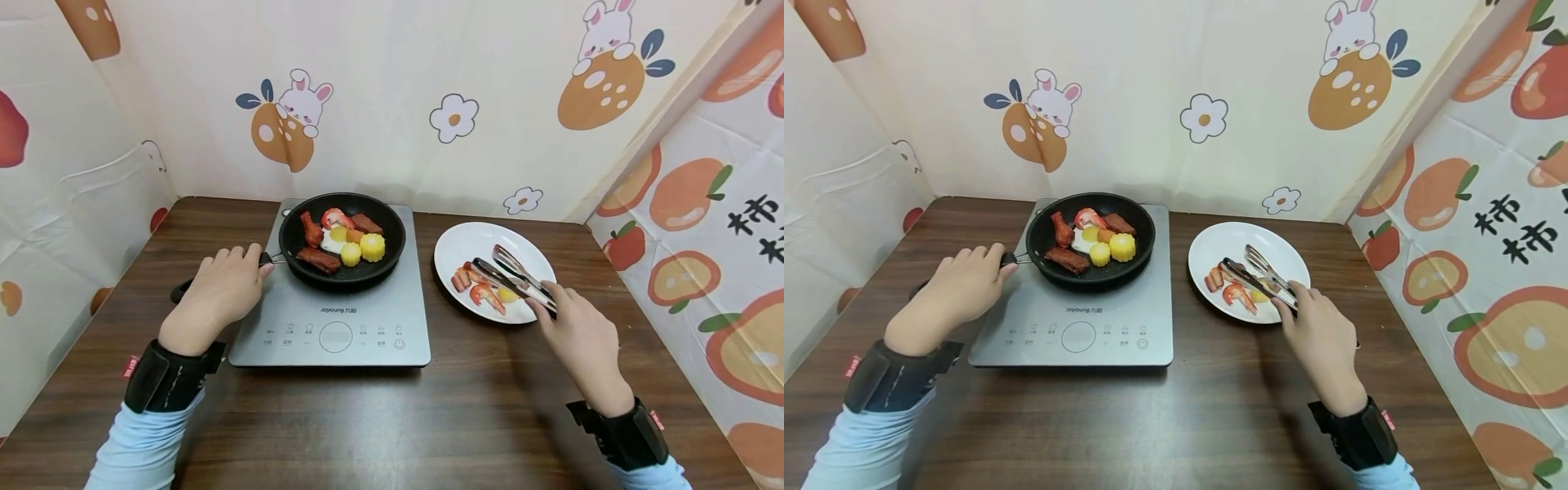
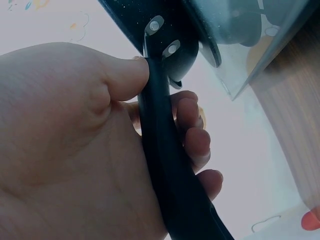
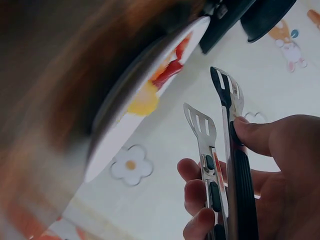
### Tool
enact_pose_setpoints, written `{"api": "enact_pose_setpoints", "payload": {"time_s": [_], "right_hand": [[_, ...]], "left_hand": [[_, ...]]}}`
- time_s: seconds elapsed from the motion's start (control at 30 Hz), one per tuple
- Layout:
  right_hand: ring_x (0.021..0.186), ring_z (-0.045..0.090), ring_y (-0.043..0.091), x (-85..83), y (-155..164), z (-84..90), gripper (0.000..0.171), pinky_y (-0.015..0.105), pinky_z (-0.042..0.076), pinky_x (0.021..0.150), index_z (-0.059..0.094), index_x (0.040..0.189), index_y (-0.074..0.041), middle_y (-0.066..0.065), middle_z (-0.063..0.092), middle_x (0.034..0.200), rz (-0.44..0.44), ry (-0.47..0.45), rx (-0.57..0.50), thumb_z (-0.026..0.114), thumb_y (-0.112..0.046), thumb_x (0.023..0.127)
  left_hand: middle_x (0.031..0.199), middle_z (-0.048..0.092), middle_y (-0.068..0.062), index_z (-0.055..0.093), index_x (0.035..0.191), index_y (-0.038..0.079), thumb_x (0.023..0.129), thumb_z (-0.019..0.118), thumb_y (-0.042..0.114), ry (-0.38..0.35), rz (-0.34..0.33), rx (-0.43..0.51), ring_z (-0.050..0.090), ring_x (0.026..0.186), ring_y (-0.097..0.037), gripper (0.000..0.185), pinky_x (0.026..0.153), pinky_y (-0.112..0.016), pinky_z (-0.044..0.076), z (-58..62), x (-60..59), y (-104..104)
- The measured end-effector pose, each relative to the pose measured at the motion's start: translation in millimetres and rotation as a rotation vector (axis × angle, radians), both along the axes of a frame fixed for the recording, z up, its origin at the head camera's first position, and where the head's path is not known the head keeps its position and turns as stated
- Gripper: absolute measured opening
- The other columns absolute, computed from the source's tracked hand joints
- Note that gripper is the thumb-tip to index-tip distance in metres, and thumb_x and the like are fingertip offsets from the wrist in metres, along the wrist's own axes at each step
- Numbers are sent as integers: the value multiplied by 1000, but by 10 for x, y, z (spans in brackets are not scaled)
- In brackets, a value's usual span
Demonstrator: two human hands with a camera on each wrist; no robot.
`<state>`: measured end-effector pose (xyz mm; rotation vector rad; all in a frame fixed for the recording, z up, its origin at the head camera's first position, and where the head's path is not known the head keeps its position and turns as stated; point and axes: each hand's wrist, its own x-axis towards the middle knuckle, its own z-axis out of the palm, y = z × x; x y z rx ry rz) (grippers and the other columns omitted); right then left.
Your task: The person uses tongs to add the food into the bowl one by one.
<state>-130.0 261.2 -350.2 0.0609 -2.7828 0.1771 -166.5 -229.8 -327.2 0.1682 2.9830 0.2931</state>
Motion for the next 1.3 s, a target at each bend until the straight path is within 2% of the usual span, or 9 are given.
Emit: {"api": "enact_pose_setpoints", "payload": {"time_s": [0.27,0.4,0.63,0.73,1.03,1.3], "right_hand": [[65,61,36,171,201,-105,40,34,29,42,65,123,-2,22,68,92,-45,-27,-17,73,-30,95],[59,58,33,238,251,-182,35,34,27,41,68,118,-4,18,66,82,-46,15,-19,75,-28,93],[45,46,23,273,271,-253,29,32,21,40,71,110,-8,13,64,71,-12,153,1,81,-23,87],[44,47,26,270,277,-257,28,33,21,40,72,108,-9,14,65,70,-18,175,6,82,-23,86],[50,55,33,284,288,-240,25,33,23,40,72,110,-9,16,69,75,-37,147,-3,79,-22,89],[49,54,31,295,265,-224,25,32,23,40,72,110,-9,16,68,74,-37,156,-15,79,-21,89]], "left_hand": [[128,53,-37,39,142,-11,112,36,31,14,-5,6,50,116,-52,51,97,-66,39,-20,15,-17],[128,53,-36,39,142,-11,112,36,31,14,-12,5,50,117,-52,51,97,-65,39,-29,12,-21],[131,52,-39,38,143,-12,112,36,30,14,-17,-5,49,119,-54,53,97,-67,39,-27,14,-28],[131,52,-38,38,143,-12,112,35,30,14,-16,-4,49,120,-54,52,98,-67,39,-23,11,-17],[127,53,-38,40,140,-11,112,35,30,21,-18,-2,50,116,-53,50,95,-65,40,-25,1,-14],[127,53,-37,39,140,-11,112,35,30,26,-18,1,50,117,-53,50,96,-66,39,-23,-3,-18]]}}
